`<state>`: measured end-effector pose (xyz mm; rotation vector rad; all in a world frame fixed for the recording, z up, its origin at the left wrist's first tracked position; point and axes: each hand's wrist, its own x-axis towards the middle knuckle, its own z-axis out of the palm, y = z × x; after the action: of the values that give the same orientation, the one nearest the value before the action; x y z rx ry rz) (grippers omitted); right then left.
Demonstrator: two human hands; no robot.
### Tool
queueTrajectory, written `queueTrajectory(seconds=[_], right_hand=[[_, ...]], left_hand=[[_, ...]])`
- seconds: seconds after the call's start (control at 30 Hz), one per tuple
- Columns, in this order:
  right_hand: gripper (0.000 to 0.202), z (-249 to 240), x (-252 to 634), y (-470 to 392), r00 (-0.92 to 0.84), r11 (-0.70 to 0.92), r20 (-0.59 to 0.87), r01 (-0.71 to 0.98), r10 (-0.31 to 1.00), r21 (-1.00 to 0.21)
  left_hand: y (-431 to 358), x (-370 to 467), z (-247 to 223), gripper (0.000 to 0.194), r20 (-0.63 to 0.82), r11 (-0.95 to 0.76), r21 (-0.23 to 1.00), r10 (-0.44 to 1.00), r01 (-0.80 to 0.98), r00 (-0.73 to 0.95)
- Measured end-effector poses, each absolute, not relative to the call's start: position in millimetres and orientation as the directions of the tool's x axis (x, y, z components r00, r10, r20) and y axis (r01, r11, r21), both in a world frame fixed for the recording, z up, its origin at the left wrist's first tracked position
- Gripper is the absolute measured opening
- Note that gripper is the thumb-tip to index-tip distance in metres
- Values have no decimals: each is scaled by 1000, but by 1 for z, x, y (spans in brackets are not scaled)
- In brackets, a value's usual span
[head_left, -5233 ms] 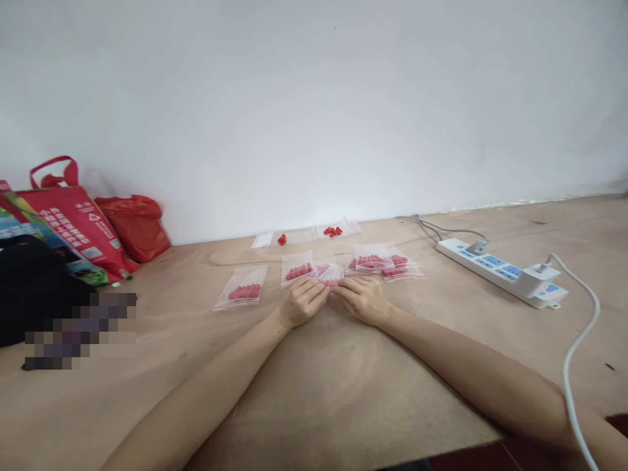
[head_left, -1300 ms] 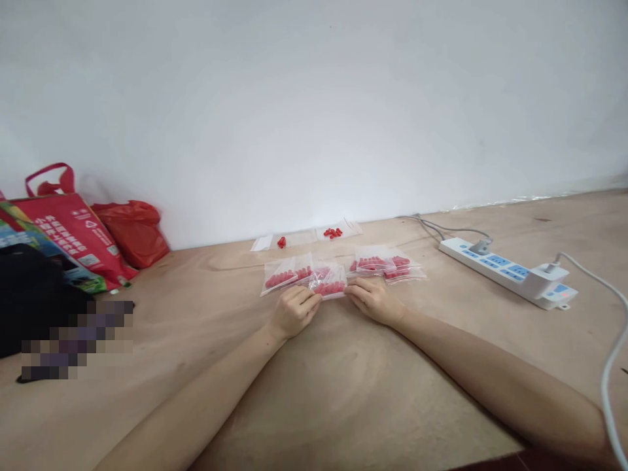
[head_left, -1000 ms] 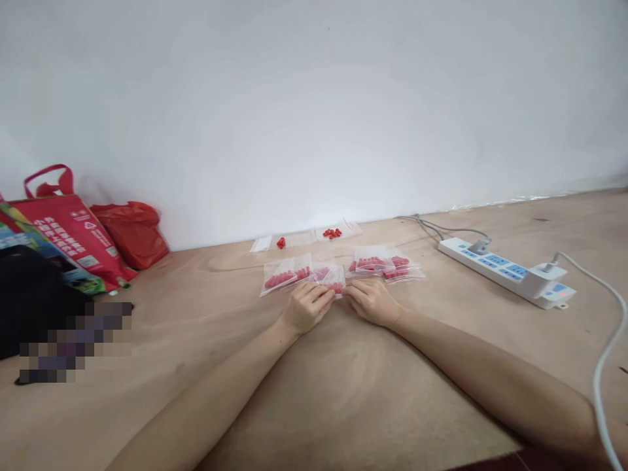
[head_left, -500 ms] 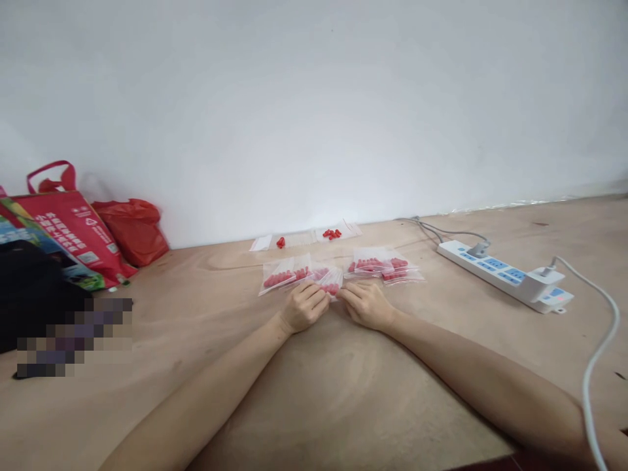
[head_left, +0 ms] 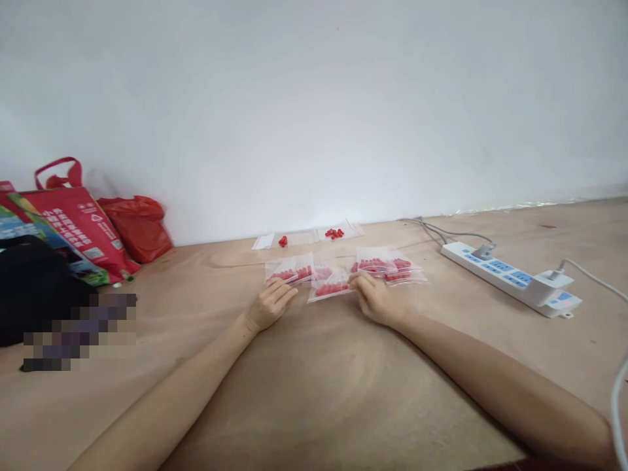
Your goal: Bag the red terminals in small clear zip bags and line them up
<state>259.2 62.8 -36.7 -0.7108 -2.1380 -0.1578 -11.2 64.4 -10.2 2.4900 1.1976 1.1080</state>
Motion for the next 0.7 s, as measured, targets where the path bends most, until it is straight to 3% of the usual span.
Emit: queueTrajectory(seconds=[0.1, 0.17, 0.23, 0.33, 0.43, 0.57, 0.7], right_hand=[[9, -36, 261, 64, -362, 823, 796, 498, 485, -275], [8, -34, 259, 60, -360, 831, 794, 468, 489, -300], [9, -31, 255, 54, -421, 860, 781, 427, 462, -279], [9, -27, 251, 42, -569, 903, 714, 366, 407, -222], [8, -23, 252, 39, -640, 904, 662, 401, 390, -145], [13, -22, 267, 54, -437, 725, 748, 684, 500, -86], [24, -27, 286, 73, -225, 442, 734, 890, 641, -113]], left_hand=[[55, 0, -6, 27, 507, -507, 638, 843, 579, 179], [49, 17, -4, 36, 306, -316, 862, 948, 396, 89], [42, 37, -2, 46, 57, -73, 993, 986, 97, 156], [34, 57, 3, 59, -77, 120, 983, 956, -140, 284], [37, 53, 13, 76, -10, 40, 991, 973, -125, 232], [63, 7, 32, 78, 155, -155, 986, 988, -54, 1], [85, -46, 34, 80, 88, -81, 996, 969, 41, -231]])
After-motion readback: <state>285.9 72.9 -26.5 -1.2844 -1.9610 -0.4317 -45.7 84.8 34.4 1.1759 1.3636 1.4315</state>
